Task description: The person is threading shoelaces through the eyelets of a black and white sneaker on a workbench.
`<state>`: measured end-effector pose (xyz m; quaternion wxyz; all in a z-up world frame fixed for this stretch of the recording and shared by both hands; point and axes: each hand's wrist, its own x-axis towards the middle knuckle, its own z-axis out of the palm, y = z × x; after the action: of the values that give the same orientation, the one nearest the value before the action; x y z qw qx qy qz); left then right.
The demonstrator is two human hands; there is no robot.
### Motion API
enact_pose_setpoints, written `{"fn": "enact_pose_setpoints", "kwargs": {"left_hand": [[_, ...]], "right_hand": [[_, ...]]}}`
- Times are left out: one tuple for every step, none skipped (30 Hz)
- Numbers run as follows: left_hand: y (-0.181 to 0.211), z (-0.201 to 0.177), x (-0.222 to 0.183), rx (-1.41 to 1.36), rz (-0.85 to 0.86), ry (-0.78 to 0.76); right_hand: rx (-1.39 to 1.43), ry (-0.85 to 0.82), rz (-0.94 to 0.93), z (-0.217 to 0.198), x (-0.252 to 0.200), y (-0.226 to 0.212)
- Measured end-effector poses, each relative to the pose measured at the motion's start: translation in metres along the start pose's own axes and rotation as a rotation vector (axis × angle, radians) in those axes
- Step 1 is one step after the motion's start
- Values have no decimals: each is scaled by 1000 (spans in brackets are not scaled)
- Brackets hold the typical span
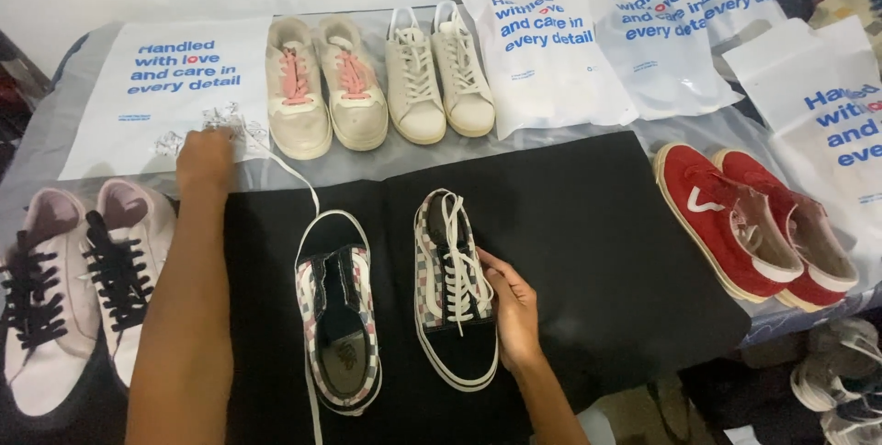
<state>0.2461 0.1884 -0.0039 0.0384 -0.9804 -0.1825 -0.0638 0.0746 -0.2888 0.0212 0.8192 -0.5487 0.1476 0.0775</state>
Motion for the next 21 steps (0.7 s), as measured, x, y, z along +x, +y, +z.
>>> {"fn": "enact_pose_setpoints", "kwargs": {"left_hand": [[-2,2,0,41,19,7],[-2,1,6,81,41,21],[-5,8,8,82,46,29],[-8,15,10,126,74,44],[-11,22,12,171,102,60],[-11,27,13,171,104,62],[-11,31,14,258,122,72],[-13,36,13,344,136,80],[-14,35,14,344,136,80],[-15,34,13,344,137,99],[-16,33,10,344,137,119],[-18,34,9,344,133,124],[-19,35,7,310,162,241],[-22,33,4,279,187,358],[-6,7,-16,283,181,362],[7,-19,-38,-52,202,449],[21,-46,-61,-390,219,528],[34,-60,-85,-380,219,539],[47,-74,-110,-554,283,643],[60,-89,-134,-728,346,752],[81,-115,-172,-719,345,770]], "right_hand": [[-3,10,7,0,0,0],[-2,20,7,1,2,-1],[4,22,0,1,2,-2],[14,23,17,1,1,-2],[25,23,34,1,0,-3],[27,25,32,1,0,-3],[25,21,25,0,0,-3],[19,15,21,0,-1,-2],[19,15,21,-1,0,0],[18,-6,6,-2,1,1],[16,-27,-10,-3,0,3],[16,-32,-14,-4,2,6],[11,-40,-16,-6,3,8],[8,-51,-16,-7,3,11],[9,-59,-17,-8,6,10],[7,-68,-35,-9,6,12],[5,-77,-54,-10,4,14],[14,-88,-58,-10,1,11],[9,-104,-58,-9,-5,8],[2,-126,-63,-9,-8,3],[8,-142,-73,-7,-7,2]]}}
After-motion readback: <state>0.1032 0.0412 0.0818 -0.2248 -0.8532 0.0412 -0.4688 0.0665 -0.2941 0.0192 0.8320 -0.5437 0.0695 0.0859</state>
